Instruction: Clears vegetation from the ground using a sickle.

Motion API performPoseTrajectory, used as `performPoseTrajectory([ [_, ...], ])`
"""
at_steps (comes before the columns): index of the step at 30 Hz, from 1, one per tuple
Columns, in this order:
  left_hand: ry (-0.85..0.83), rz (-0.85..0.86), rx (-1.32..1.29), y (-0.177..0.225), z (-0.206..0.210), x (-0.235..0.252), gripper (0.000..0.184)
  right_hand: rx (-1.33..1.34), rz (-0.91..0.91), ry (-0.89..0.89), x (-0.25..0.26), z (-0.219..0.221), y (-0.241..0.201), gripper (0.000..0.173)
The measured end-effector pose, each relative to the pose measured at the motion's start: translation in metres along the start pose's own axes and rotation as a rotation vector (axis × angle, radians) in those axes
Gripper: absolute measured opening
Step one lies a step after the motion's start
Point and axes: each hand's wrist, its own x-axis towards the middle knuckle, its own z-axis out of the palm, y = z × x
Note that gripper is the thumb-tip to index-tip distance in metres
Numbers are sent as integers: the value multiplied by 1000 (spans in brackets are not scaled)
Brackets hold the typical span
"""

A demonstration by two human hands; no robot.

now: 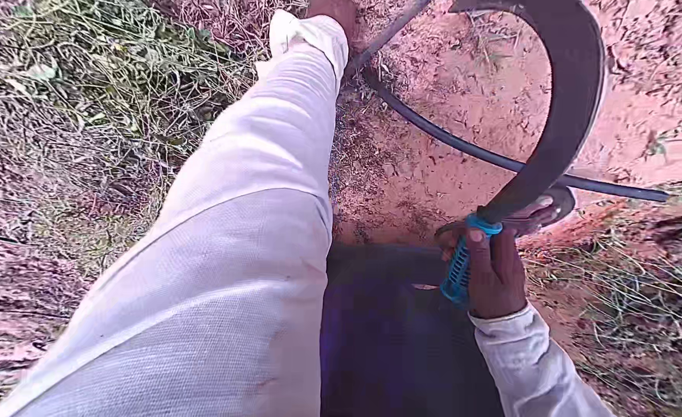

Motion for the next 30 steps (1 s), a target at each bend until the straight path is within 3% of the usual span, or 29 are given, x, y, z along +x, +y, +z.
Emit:
performPoseTrajectory([
  [2,17,-20,101,-2,-8,5,44,-64,1,-36,51,11,6,49],
  [5,17,-31,188,1,-10,14,40,-48,148,-85,108,40,-9,38],
  [11,39,-94,217,9,-20,4,40,-353,457,-211,175,80,-18,61],
  [17,-6,-14,269,6,-18,-1,41,-411,554,-196,136,97,-28,56],
  [20,-8,-35,261,2,-8,-10,40,-363,625,-225,118,100,-61,57],
  [22,0,-173,276,-30,-25,-12,47,-385,676,-250,92,99,-79,55],
  [25,-83,-333,318,-116,-31,-42,44,-349,648,-217,33,99,-68,48],
  [28,-71,-434,255,-172,-34,-74,44,-171,457,-25,40,108,-81,44],
  [30,8,-395,215,-178,-25,-81,48,-90,350,39,49,111,-90,44],
])
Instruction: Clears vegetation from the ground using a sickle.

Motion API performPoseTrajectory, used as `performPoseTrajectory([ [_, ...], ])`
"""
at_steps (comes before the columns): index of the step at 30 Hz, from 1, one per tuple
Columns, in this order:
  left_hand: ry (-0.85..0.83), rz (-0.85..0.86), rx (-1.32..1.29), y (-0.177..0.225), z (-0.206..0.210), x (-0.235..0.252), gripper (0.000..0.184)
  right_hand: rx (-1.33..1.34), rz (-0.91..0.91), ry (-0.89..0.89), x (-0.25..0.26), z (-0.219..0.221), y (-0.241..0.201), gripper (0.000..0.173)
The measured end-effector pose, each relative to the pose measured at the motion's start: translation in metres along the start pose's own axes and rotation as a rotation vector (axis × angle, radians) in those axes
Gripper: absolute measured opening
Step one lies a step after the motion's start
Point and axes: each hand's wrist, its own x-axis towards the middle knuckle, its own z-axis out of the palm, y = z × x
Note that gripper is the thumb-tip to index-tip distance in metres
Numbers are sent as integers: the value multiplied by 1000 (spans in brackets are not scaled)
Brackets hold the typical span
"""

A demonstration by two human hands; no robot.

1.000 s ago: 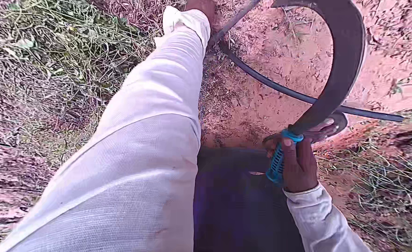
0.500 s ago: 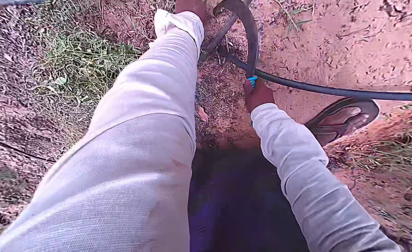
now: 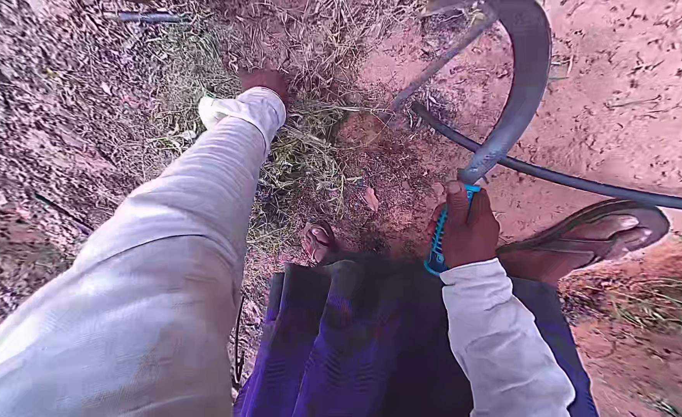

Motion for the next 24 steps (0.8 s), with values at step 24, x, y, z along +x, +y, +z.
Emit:
performPoseTrajectory([
  [24,-444,340,-423,153,43,-56,45,-180,32,10,-18,17,112,46],
])
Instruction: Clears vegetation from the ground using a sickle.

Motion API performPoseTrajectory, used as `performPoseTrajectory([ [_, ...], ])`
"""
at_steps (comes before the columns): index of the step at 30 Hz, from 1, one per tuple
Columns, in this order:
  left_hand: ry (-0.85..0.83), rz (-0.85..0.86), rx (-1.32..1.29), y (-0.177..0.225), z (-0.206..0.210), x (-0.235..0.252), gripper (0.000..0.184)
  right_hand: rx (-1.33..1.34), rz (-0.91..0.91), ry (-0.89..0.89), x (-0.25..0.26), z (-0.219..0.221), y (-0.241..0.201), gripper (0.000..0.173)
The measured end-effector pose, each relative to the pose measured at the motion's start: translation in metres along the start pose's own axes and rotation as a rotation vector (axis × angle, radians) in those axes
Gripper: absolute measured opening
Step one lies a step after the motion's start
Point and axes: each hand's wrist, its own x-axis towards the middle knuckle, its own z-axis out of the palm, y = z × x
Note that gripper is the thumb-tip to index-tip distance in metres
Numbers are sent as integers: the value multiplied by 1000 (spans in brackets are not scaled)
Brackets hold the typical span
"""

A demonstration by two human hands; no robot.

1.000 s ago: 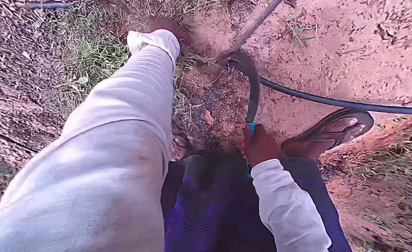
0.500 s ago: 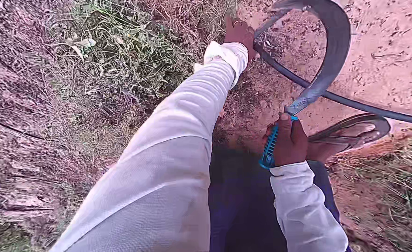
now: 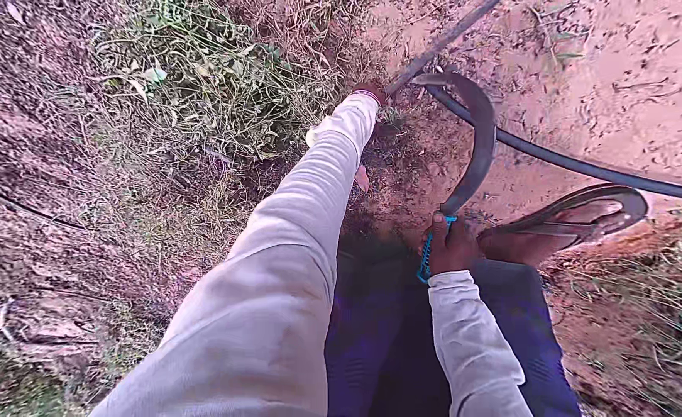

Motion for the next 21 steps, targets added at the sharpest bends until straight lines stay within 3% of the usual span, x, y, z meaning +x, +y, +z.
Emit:
performPoseTrajectory([
  [4,-19,79,317,4,1,1,42,-467,154,-162,64,-4,-16,56],
  [8,101,-25,172,10,-4,5,47,-582,210,-182,56,-8,-16,58],
  [11,237,-160,129,6,5,4,46,-538,309,-250,14,-12,-22,58],
  [14,287,-222,-5,-35,1,-13,44,-332,307,-215,-47,-10,10,56],
  [17,138,-273,-43,-81,23,-50,54,-147,309,-183,-109,-22,29,52],
  [19,182,-174,-10,-93,35,-59,57,-8,261,-116,-117,-34,15,48],
  [21,216,31,10,-81,63,-62,56,156,239,-45,-130,-47,3,42],
])
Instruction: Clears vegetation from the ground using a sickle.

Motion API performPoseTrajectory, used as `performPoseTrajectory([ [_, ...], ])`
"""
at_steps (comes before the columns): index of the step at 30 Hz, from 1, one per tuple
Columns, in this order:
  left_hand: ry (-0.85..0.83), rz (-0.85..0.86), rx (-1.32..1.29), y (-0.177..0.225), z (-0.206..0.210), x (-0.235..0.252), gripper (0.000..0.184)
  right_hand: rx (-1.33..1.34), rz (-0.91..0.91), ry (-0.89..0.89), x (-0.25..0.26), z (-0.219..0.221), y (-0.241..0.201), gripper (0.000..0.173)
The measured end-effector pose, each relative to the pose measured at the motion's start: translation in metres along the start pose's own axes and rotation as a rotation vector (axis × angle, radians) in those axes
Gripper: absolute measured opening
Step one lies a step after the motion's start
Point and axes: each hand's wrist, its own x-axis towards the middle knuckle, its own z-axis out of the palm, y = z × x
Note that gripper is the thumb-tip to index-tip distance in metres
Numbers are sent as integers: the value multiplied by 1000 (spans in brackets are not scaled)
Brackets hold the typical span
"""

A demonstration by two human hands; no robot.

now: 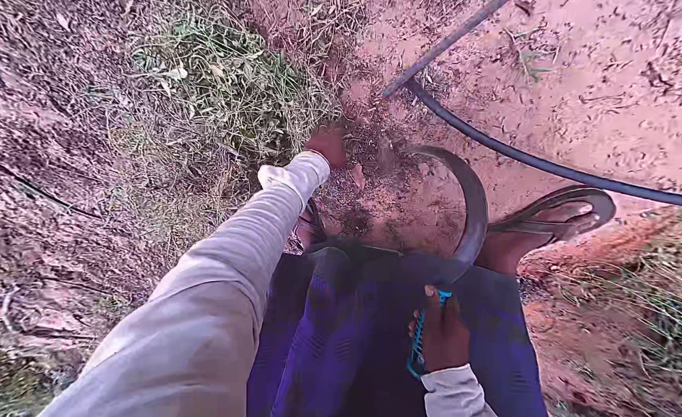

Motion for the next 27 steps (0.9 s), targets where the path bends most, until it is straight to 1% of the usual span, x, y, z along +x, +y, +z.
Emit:
performPoseTrajectory([
  [1,8,56,-46,20,7,-5,61,88,-6,18,-5,-3,-4,38],
  [2,32,63,-129,42,10,-4,67,176,-18,30,-5,-4,-7,33],
  [3,76,34,-233,63,13,4,70,256,-25,34,-4,-5,-10,30],
  [5,168,-80,-435,99,16,31,78,385,-40,19,2,-10,-15,28],
  [7,209,-211,-495,123,14,58,67,420,-81,22,13,-18,-18,27],
  [8,206,-274,-479,130,15,68,62,404,-100,27,17,-24,-16,25],
  [9,208,-327,-452,135,16,75,61,384,-115,33,19,-28,-13,25],
  [11,192,-356,-380,144,16,80,64,383,-103,27,19,-34,-8,24],
  [14,173,-321,-317,151,11,79,50,417,-52,-18,16,-41,-12,25],
  [16,145,-304,-301,149,10,83,50,402,-42,-41,14,-48,-16,24],
  [17,123,-281,-283,148,7,86,53,385,-45,-46,14,-51,-19,25],
  [19,73,-222,-263,148,-1,84,51,353,-69,-45,13,-56,-23,26],
  [23,58,-43,-242,134,-5,94,50,339,-136,-22,17,-51,-23,23],
  [25,95,10,-280,125,1,98,55,311,-115,-24,17,-47,-22,24],
  [27,153,51,-395,116,9,100,59,278,-79,-31,18,-44,-21,25],
])
